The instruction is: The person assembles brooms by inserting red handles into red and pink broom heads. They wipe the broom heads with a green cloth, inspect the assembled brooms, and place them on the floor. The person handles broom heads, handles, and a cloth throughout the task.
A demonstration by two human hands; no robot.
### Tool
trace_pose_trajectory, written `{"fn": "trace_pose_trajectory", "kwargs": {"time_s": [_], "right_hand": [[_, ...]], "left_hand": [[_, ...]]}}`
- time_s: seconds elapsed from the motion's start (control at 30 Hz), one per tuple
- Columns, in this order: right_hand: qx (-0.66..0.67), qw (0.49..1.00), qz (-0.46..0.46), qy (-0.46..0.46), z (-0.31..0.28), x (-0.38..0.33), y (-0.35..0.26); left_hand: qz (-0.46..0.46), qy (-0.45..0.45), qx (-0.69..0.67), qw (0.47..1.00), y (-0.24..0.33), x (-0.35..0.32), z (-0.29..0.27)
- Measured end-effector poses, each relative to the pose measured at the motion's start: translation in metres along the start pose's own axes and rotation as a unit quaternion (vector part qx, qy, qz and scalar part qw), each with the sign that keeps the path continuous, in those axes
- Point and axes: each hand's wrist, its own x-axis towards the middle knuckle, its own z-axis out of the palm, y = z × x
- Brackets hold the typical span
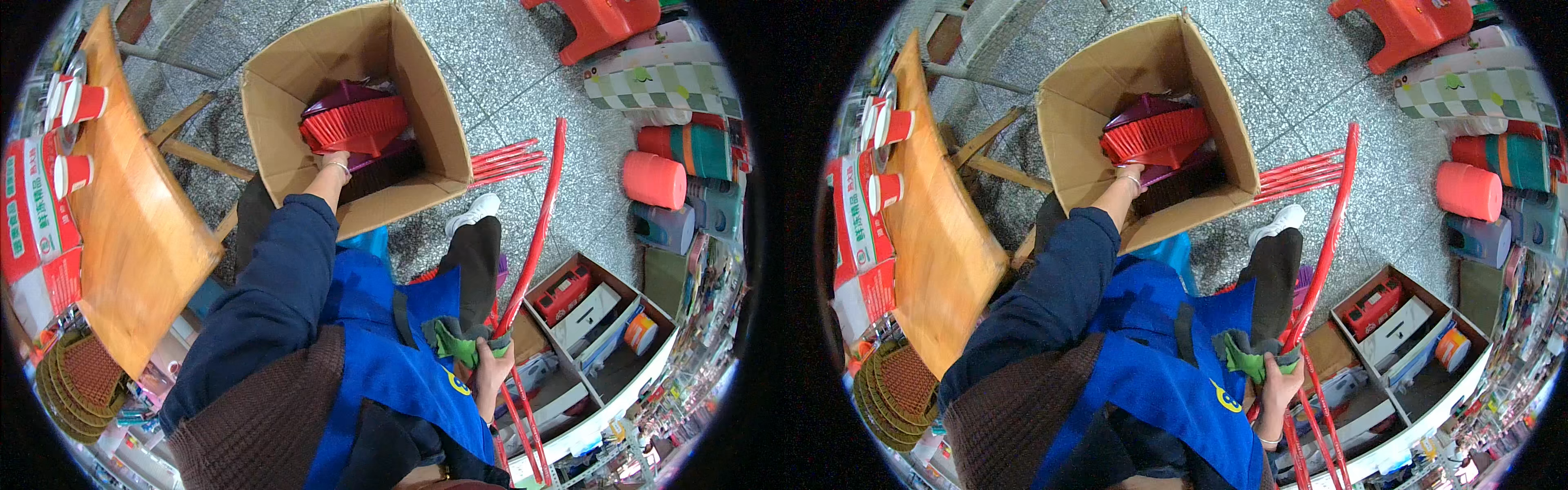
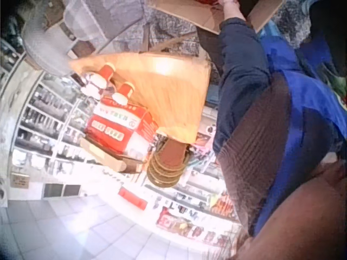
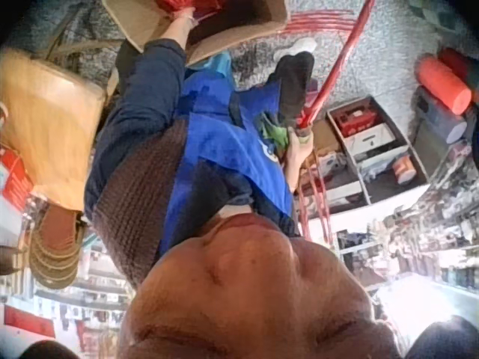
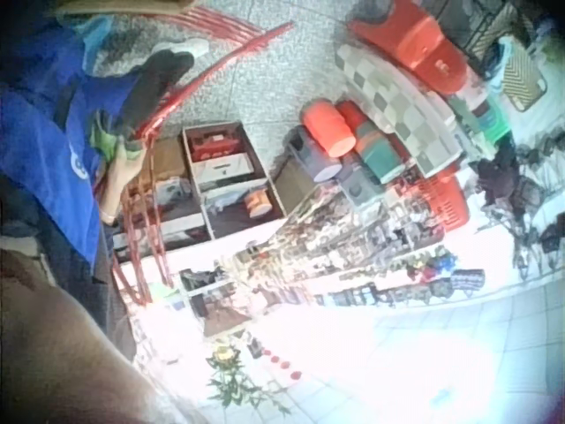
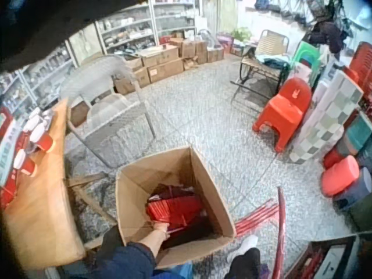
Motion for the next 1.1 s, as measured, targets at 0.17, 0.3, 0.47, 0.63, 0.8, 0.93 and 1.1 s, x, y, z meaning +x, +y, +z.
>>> {"fn": "trace_pose_trajectory", "kwargs": {"time_s": [0.17,0.3,0.47,0.63,0.8,0.93,1.1], "right_hand": [[0.036,0.998,0.056,-0.002,-0.004,0.018,0.002],[0.007,0.998,0.057,0.005,-0.004,0.031,-0.001],[-0.016,0.997,0.07,-0.007,0.004,0.038,-0.01],[0.013,0.998,0.069,-0.005,0.011,0.033,-0.013],[0.042,0.998,0.047,-0.006,0.015,0.027,-0.007],[0.06,0.997,0.041,-0.022,0.02,0.022,-0.002],[0.088,0.996,0.01,-0.009,0.017,0.0,0.01]], "left_hand": [[0.049,0.16,-0.015,0.986,-0.011,0.108,-0.006],[0.056,0.099,-0.033,0.993,0.013,0.124,-0.018],[0.019,0.05,-0.057,0.997,0.033,0.091,-0.021],[0.076,0.095,0.176,0.977,0.043,0.08,-0.018],[0.267,0.04,0.496,0.825,0.035,0.015,-0.015],[0.3,-0.011,0.505,0.809,0.012,-0.031,0.008],[0.361,-0.002,0.501,0.786,0.025,-0.04,0.037]]}}
